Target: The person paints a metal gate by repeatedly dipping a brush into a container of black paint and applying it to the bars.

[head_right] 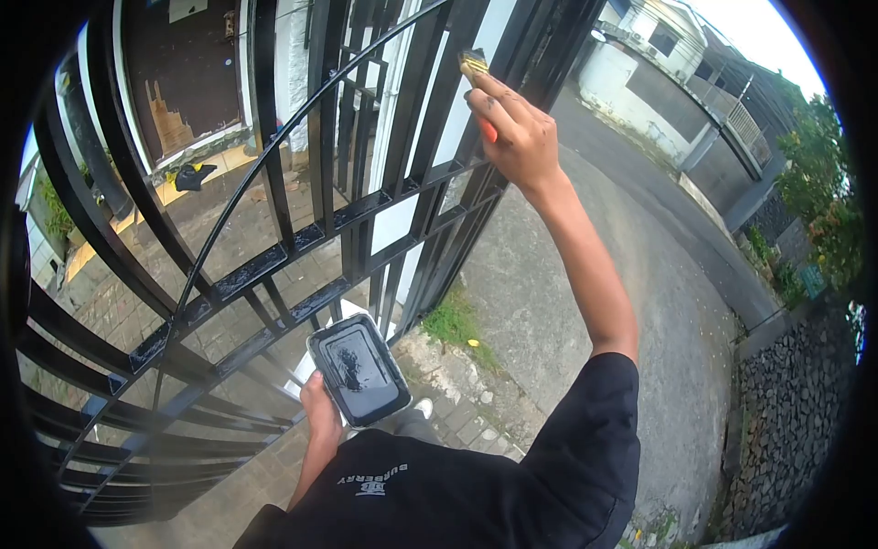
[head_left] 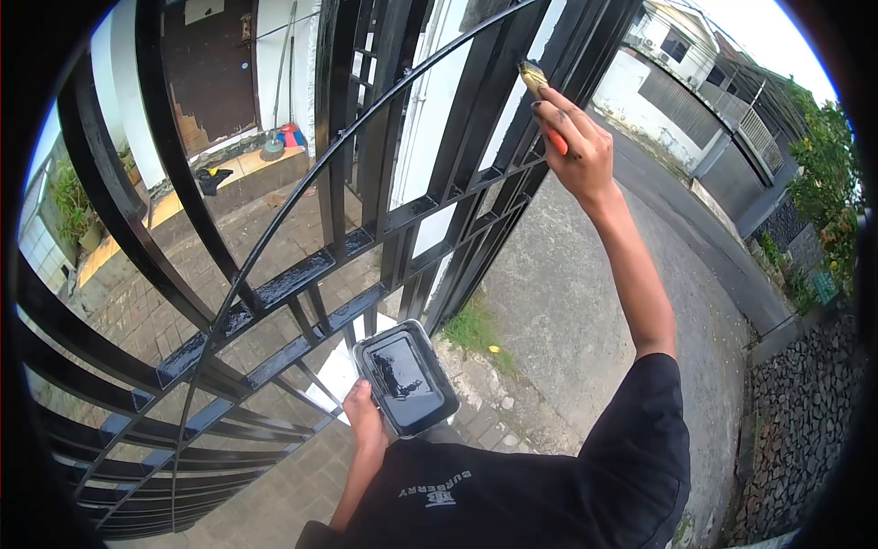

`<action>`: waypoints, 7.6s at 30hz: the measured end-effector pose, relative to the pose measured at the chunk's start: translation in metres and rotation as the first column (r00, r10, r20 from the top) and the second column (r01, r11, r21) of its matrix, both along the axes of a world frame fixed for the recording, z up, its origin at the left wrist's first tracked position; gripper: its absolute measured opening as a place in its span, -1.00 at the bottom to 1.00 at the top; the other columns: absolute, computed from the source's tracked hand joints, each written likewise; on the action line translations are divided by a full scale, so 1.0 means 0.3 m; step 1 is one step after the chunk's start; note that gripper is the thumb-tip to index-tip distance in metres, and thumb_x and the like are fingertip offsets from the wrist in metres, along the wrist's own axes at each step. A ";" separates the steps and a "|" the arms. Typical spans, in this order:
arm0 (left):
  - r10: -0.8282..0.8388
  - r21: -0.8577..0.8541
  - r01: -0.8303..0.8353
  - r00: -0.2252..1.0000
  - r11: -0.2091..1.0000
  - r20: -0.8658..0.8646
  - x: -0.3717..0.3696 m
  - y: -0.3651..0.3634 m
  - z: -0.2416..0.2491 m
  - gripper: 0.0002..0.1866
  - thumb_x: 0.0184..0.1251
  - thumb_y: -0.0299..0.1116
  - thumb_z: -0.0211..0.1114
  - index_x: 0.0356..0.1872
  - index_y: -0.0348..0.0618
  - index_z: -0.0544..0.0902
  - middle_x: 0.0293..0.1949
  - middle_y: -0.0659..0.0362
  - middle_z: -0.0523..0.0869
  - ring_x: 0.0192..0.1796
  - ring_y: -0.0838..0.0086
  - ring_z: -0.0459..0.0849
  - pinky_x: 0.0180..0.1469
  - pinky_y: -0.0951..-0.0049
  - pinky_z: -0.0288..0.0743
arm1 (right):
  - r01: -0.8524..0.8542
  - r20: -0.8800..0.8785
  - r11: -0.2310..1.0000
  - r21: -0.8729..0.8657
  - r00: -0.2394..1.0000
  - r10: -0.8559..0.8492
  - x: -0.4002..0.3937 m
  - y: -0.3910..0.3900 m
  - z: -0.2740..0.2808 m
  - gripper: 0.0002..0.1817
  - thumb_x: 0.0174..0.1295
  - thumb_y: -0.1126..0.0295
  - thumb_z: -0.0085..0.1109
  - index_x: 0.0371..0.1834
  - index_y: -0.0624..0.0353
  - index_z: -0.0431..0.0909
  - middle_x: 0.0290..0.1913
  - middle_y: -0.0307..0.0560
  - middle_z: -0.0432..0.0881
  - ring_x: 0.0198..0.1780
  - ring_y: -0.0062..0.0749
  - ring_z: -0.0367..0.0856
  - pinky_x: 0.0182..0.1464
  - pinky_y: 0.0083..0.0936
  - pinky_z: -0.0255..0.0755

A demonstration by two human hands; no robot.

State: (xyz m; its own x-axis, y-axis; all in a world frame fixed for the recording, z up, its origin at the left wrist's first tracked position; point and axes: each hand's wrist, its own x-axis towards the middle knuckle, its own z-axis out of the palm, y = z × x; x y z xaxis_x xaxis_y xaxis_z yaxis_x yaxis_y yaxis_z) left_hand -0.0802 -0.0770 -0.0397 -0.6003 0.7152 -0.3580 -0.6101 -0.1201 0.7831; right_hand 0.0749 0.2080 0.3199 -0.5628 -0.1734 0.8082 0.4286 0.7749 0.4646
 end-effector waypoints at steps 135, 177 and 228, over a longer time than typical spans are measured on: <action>-0.136 0.234 0.129 0.991 0.964 0.014 0.028 0.435 0.169 -0.70 0.29 -0.17 0.25 -0.29 -0.27 0.58 -0.33 0.26 0.60 -0.29 0.59 0.53 -0.18 0.56 0.41 | -0.246 -0.508 0.805 -0.539 0.858 -0.079 -0.112 -0.075 -0.407 -0.87 0.12 0.55 0.29 -0.26 0.29 0.61 -0.32 -0.05 0.71 -0.35 -0.46 0.70 -0.34 -0.60 0.51; -0.066 0.046 0.062 0.995 0.997 0.074 -0.004 0.302 0.115 -0.70 0.32 -0.17 0.18 -0.26 -0.26 0.57 -0.33 0.23 0.62 -0.35 0.59 0.54 -0.33 0.57 0.40 | -0.171 -0.274 0.943 -0.284 0.957 0.091 -0.094 -0.030 -0.159 -0.81 0.03 0.64 0.30 -0.25 0.26 0.61 -0.21 0.00 0.72 -0.28 -0.37 0.73 -0.26 -0.55 0.58; 0.028 0.152 -0.035 0.998 0.988 0.048 0.009 0.277 0.118 -0.74 0.27 -0.19 0.26 -0.31 -0.20 0.56 -0.40 0.30 0.56 -0.40 0.62 0.53 -0.40 0.61 0.42 | 0.168 0.233 0.931 0.325 0.939 -0.251 -0.023 0.002 0.071 -0.73 -0.02 0.44 0.31 -0.21 0.10 0.55 0.06 -0.13 0.62 0.04 -0.26 0.62 -0.02 -0.45 0.59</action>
State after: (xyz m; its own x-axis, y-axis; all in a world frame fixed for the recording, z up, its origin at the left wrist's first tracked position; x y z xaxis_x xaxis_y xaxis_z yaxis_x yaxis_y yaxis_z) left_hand -0.0775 0.0060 -0.0043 -0.6091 0.7445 -0.2733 -0.6387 -0.2562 0.7256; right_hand 0.0680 0.2085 0.3411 -0.7994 -0.2351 0.5529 0.3939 0.4898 0.7778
